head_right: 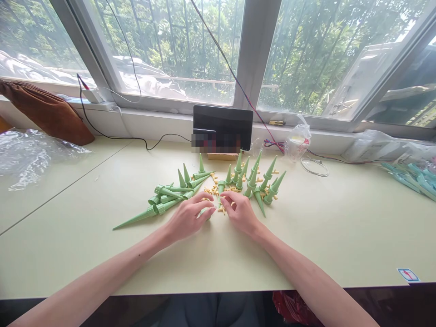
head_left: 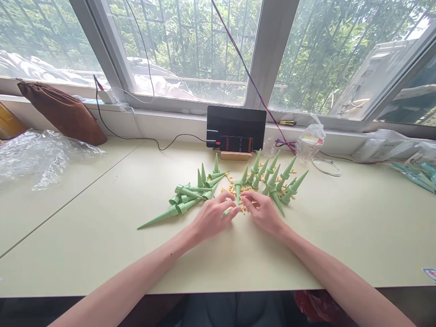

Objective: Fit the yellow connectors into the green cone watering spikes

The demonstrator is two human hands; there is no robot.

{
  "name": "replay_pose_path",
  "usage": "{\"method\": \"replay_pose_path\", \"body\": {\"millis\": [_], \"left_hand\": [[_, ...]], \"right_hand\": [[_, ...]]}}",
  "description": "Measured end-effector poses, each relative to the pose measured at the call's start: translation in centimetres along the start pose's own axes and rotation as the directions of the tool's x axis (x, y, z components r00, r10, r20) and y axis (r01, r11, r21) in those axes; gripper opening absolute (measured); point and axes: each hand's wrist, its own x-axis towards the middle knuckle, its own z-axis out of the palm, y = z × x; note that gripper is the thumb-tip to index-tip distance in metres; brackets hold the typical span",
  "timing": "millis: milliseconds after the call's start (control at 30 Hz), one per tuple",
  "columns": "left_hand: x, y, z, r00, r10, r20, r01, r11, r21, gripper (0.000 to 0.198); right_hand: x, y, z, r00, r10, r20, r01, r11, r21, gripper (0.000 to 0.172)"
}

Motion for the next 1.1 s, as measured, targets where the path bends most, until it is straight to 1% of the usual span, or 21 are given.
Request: {"method": "replay_pose_path", "body": {"millis": [33, 100, 133, 200, 367, 433, 533, 633, 800, 933, 1100], "left_hand": [[0.0, -0.2, 0.1, 0.998, -0.011, -0.065, 0.011, 1.000, 0.000, 0.034], [0.1, -0.6, 0.2, 0.986, -0.038, -0.160, 0.035, 0.999, -0.018, 0.038], [0.1, -0.7, 0.2, 0.980, -0.054, -0.191, 0.051, 0.998, -0.021, 0.039], [0.2, -0.9, 0.2, 0.972, -0.094, -0.217, 0.094, 0.996, -0.011, 0.039], [0.3, -0.7, -0.2, 0.964, -0.216, -0.155, 0.221, 0.975, 0.016, 0.017], [0.3, -0.4, -0.4, 0.953, -0.274, -0.130, 0.281, 0.959, 0.033, 0.018], [0.4, 0.0, -0.6, 0.920, -0.384, -0.079, 0.389, 0.918, 0.073, 0.022], [0.5, 0.4, -0.8, 0.889, -0.458, -0.008, 0.457, 0.885, 0.087, 0.028], [0.6, 0.7, -1.0, 0.869, -0.488, 0.080, 0.480, 0.871, 0.104, 0.036], [0.6, 0.7, -1.0, 0.862, -0.496, 0.104, 0.490, 0.868, 0.085, 0.036], [0.5, 0.6, -0.7, 0.871, -0.480, 0.107, 0.475, 0.877, 0.068, 0.031]], "right_hand": [[0.0, 0.0, 0.0, 1.000, 0.001, -0.007, -0.001, 1.000, -0.003, 0.026], [0.0, 0.1, -0.1, 1.000, 0.008, -0.019, -0.008, 1.000, -0.005, 0.025], [0.0, 0.1, -0.1, 1.000, 0.011, -0.024, -0.011, 1.000, -0.005, 0.025], [0.0, 0.0, -0.2, 1.000, 0.008, -0.029, -0.008, 1.000, 0.000, 0.026], [0.1, 0.0, -0.2, 0.999, 0.005, -0.036, -0.004, 1.000, 0.004, 0.029], [0.1, 0.1, -0.2, 0.999, 0.001, -0.037, -0.002, 1.000, -0.011, 0.031], [0.1, 0.2, -0.3, 0.999, -0.004, -0.039, 0.002, 0.999, -0.037, 0.034], [0.1, 0.2, -0.3, 0.999, -0.001, -0.040, -0.001, 0.999, -0.054, 0.035], [0.1, 0.0, -0.3, 1.000, 0.001, -0.031, -0.003, 0.998, -0.070, 0.039], [0.2, 0.0, -0.3, 1.000, 0.004, -0.024, -0.005, 0.998, -0.069, 0.042], [0.2, 0.0, -0.3, 1.000, -0.001, -0.001, 0.001, 0.999, -0.039, 0.041]]}}
